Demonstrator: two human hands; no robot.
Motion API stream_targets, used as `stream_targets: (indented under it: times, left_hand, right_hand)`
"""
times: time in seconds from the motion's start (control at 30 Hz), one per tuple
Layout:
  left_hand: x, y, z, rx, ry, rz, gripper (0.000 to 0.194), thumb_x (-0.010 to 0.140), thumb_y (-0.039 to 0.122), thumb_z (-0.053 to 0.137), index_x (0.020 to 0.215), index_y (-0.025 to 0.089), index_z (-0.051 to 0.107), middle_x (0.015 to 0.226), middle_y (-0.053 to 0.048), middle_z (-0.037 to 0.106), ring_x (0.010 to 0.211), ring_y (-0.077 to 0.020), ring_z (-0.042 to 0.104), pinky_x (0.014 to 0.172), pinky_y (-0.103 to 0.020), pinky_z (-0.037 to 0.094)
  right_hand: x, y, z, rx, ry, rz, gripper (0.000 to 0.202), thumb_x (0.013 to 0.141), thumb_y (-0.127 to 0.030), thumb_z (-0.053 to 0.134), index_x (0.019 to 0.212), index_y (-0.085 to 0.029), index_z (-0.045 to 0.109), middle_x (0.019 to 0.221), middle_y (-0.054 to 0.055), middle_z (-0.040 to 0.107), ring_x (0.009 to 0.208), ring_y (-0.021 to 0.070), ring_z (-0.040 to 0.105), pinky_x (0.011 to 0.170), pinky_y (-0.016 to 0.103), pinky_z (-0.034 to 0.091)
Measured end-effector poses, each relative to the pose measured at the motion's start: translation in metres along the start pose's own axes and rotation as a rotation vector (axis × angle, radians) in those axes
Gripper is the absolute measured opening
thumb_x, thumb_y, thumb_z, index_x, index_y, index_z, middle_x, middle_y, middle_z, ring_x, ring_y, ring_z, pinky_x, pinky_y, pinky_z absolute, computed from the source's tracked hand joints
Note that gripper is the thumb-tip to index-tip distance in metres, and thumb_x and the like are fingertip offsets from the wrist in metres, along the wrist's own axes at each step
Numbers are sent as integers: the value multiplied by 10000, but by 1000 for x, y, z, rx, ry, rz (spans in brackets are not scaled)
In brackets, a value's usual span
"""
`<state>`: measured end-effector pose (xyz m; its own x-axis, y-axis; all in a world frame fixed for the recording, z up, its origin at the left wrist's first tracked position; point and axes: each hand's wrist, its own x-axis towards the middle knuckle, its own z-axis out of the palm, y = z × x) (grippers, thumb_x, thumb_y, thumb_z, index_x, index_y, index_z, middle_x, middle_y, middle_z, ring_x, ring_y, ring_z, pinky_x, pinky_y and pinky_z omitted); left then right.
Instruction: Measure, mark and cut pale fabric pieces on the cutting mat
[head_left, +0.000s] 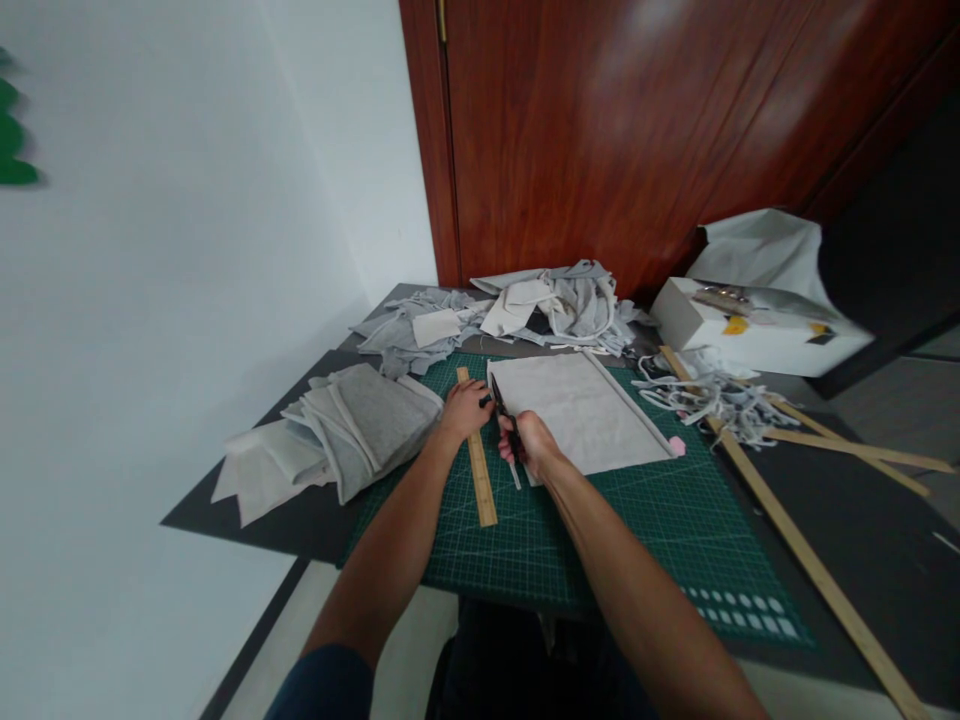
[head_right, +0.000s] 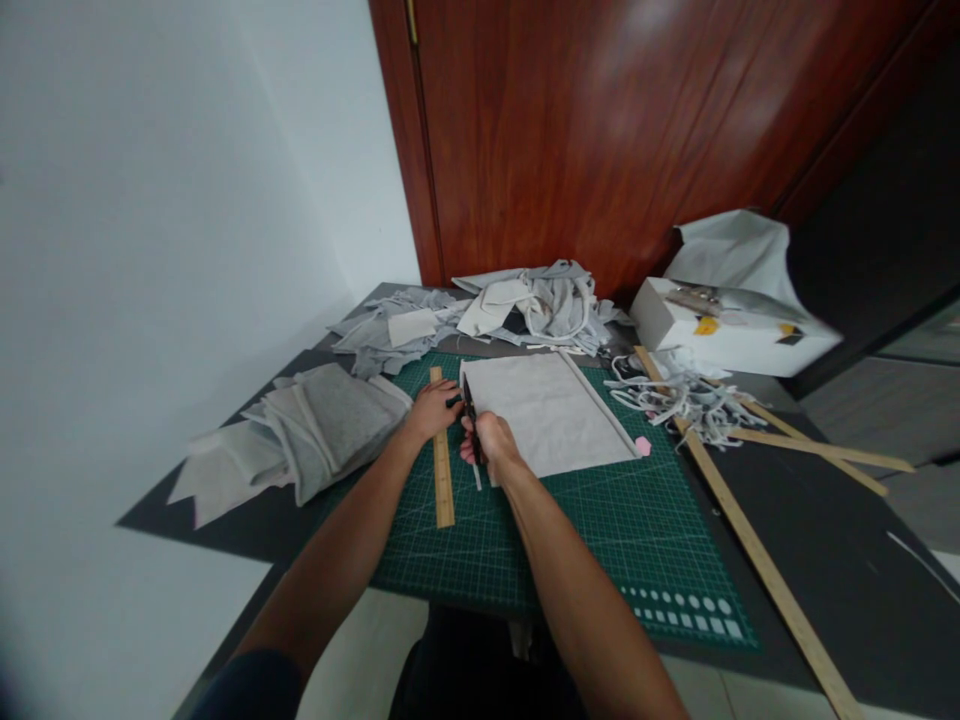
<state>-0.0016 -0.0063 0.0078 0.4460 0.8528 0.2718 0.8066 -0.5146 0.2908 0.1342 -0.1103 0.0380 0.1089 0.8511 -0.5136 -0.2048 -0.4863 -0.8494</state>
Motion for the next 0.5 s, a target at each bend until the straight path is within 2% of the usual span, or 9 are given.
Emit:
stream_targets:
  times: [0.5]
  left_hand:
    - [0, -1, 1, -11, 11, 3, 264, 933, 220, 647, 1144, 260, 802, 1392, -77, 705, 1389, -269, 588, 1218, -462, 440]
  right_hand:
    - [8, -12, 3, 4, -12, -7, 125, 845, -234, 563, 741, -171, 590, 514, 24, 561, 437, 142, 526, 397, 226, 390]
